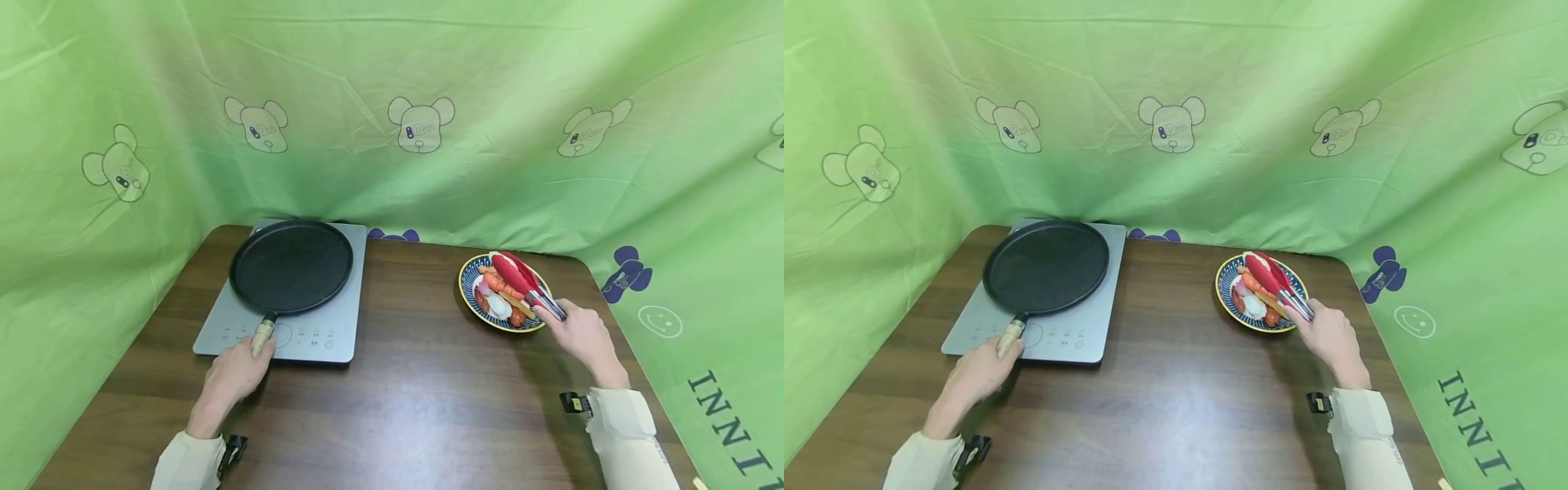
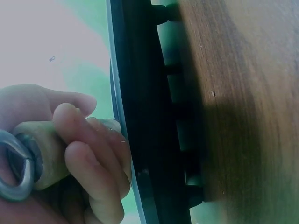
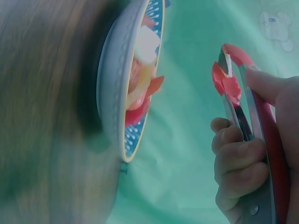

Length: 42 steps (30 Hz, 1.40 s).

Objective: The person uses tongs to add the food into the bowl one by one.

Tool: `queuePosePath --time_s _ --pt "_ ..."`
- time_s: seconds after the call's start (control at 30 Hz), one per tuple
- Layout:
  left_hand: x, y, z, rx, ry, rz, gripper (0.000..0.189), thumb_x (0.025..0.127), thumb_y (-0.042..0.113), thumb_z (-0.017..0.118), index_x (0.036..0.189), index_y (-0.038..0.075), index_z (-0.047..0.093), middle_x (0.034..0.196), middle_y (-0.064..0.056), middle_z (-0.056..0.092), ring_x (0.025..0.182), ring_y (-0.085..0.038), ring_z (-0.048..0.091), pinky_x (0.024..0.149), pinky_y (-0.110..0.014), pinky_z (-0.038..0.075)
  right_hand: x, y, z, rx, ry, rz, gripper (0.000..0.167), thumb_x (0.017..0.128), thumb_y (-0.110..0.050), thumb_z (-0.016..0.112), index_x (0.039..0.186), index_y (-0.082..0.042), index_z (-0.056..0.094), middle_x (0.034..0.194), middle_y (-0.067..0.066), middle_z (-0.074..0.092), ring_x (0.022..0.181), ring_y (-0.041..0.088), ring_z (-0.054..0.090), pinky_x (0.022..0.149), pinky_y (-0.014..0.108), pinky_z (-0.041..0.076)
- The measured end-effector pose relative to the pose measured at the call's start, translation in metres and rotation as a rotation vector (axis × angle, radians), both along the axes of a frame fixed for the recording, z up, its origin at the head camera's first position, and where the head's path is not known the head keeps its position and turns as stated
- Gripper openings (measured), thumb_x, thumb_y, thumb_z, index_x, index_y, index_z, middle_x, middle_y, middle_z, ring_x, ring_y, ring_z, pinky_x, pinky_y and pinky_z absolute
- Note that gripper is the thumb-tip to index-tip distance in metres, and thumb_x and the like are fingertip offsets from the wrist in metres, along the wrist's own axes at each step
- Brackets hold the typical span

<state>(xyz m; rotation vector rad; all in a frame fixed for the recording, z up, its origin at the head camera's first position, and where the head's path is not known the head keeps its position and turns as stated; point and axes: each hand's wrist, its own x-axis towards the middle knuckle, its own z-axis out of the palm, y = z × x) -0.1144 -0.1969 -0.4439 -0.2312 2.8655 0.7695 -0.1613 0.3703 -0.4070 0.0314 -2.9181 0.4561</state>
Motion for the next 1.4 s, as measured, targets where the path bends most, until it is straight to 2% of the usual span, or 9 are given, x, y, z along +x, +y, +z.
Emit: queuePosePath --time_s 0.33,0.67,0.8,1.13,1.4 --pt "0.000 0.001 0.000 0.011 -0.001 0.002 0.060 0.095 0.056 0.038 0.100 -0.002 0.053 0.070 -0.010 0.046 0.058 -0.024 0.045 0.048 -0.036 0.033 -0.001 -0.017 0.006 -0.013 -0.024 0.008 0.058 0.092 -0.050 0.054 0.110 0.005 0.057 0.088 0.026 0.062 0.078 0.046 0.059 0.065 0.057 0.042" --pt "0.000 0.002 0.000 0.025 -0.007 0.011 0.060 0.095 0.056 0.037 0.100 -0.002 0.052 0.070 -0.010 0.044 0.057 -0.024 0.044 0.048 -0.035 0.033 -0.005 -0.031 0.012 -0.027 0.013 0.034 0.053 0.092 -0.047 0.056 0.105 0.004 0.060 0.078 0.020 0.061 0.068 0.037 0.057 0.061 0.052 0.042" --pt "0.000 0.002 0.000 0.021 0.001 0.008 0.060 0.095 0.056 0.038 0.101 -0.002 0.052 0.071 -0.010 0.046 0.059 -0.024 0.045 0.049 -0.035 0.033 -0.008 -0.037 0.012 -0.029 -0.008 0.047 0.055 0.092 -0.047 0.056 0.110 0.004 0.060 0.079 0.019 0.062 0.068 0.034 0.057 0.060 0.049 0.043" --pt "0.000 0.002 -0.001 0.008 0.002 -0.003 0.058 0.095 0.055 0.039 0.098 -0.001 0.053 0.071 -0.010 0.047 0.059 -0.025 0.045 0.048 -0.035 0.033 -0.010 -0.037 0.003 -0.020 -0.034 0.047 0.051 0.091 -0.044 0.058 0.109 0.004 0.061 0.077 0.015 0.062 0.068 0.033 0.057 0.062 0.049 0.044" --pt "-0.001 0.001 0.001 0.011 -0.014 0.004 0.060 0.095 0.056 0.038 0.100 -0.002 0.052 0.071 -0.011 0.046 0.058 -0.025 0.045 0.048 -0.036 0.033 -0.021 -0.058 0.005 -0.078 -0.005 0.118 0.053 0.090 -0.048 0.058 0.118 -0.003 0.063 0.082 0.012 0.066 0.074 0.029 0.059 0.068 0.050 0.045"
